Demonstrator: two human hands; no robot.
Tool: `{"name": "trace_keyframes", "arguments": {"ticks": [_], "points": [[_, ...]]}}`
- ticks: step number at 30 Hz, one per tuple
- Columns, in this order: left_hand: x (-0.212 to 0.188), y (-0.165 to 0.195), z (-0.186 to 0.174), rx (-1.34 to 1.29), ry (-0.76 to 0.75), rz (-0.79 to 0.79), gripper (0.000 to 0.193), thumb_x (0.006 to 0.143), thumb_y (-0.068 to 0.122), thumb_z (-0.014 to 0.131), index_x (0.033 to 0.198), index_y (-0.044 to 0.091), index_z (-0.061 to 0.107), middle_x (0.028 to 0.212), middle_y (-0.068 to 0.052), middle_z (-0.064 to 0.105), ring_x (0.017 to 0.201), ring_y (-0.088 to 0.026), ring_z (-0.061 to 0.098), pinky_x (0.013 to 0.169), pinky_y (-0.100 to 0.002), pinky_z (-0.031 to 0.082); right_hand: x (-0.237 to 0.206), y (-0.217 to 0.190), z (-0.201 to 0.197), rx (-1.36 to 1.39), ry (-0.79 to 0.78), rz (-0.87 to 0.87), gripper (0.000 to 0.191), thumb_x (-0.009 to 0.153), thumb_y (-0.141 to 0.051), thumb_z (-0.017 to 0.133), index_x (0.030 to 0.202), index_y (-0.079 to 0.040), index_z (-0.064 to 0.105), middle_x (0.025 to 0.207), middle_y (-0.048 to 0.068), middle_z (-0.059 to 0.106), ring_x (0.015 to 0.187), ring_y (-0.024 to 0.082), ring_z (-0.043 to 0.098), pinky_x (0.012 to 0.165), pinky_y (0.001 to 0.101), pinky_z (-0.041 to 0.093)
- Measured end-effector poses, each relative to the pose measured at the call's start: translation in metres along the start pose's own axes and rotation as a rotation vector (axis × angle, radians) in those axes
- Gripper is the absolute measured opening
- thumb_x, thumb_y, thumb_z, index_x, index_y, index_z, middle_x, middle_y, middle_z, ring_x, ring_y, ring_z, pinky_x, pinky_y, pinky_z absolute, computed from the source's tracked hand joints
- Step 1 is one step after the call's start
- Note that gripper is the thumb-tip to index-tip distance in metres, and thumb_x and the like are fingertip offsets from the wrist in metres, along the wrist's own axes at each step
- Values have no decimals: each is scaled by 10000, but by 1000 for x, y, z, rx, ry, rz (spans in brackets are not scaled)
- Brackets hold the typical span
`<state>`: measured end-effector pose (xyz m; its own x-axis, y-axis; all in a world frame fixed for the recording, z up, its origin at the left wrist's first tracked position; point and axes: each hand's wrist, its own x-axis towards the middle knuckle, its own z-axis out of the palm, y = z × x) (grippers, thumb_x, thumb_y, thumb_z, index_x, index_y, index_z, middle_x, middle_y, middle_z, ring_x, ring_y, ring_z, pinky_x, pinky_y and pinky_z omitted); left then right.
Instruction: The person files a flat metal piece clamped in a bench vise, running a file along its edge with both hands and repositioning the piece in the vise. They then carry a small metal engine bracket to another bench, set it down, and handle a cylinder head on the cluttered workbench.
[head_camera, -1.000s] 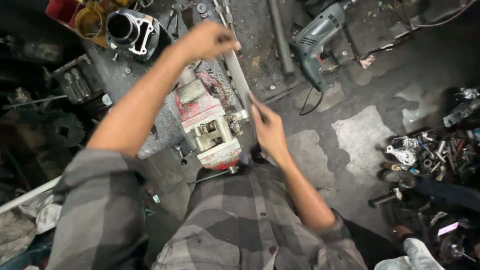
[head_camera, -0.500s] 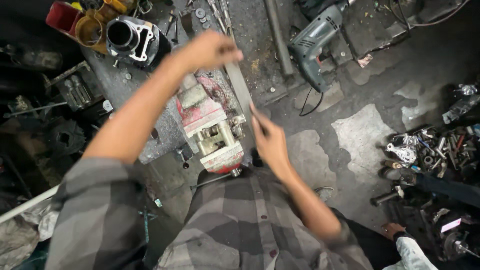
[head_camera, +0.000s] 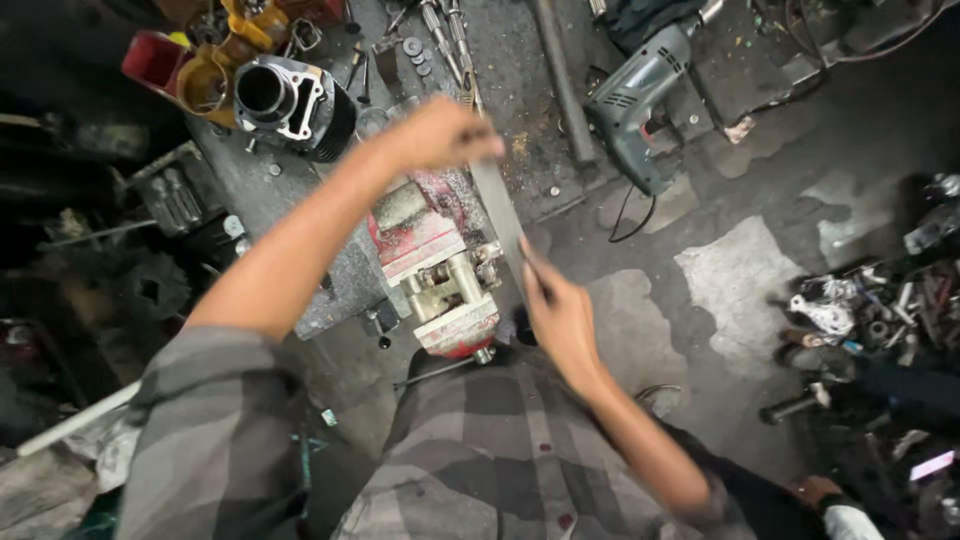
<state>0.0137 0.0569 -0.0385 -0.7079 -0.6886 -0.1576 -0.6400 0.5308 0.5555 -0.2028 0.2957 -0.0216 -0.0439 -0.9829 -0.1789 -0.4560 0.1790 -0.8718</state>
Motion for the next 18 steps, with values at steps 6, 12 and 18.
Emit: {"name": "trace_keyframes", "arguments": {"ticks": [6,12,18], "points": [[14,-7,-38,58,72,162,416,1052,452,602,1062,58,735,889,-179,739,784,-325,722,734,-464,568,27,-10,0,64,39,-72,370,1029,-201,601,1391,-134,636,1317,158,693,1216,142,656,963,284,522],[-19,43,35,153,99,234,369,1007,446,634,1012,102,769,738,-158,732,749,-334,716,776,-487,548,-52,9,-33,55,-41,-50,371,1007,-158,607,1375,-112,630,1318,202,703,1219,164,633,992,304,484],[2,-24,-38,27,125,67,348,1042,419,632,1043,94,756,880,-132,750,763,-299,723,732,-442,562,46,-6,16,101,33,-168,348,1044,-180,615,1388,-130,639,1280,209,705,1180,109,636,947,276,526]]}}
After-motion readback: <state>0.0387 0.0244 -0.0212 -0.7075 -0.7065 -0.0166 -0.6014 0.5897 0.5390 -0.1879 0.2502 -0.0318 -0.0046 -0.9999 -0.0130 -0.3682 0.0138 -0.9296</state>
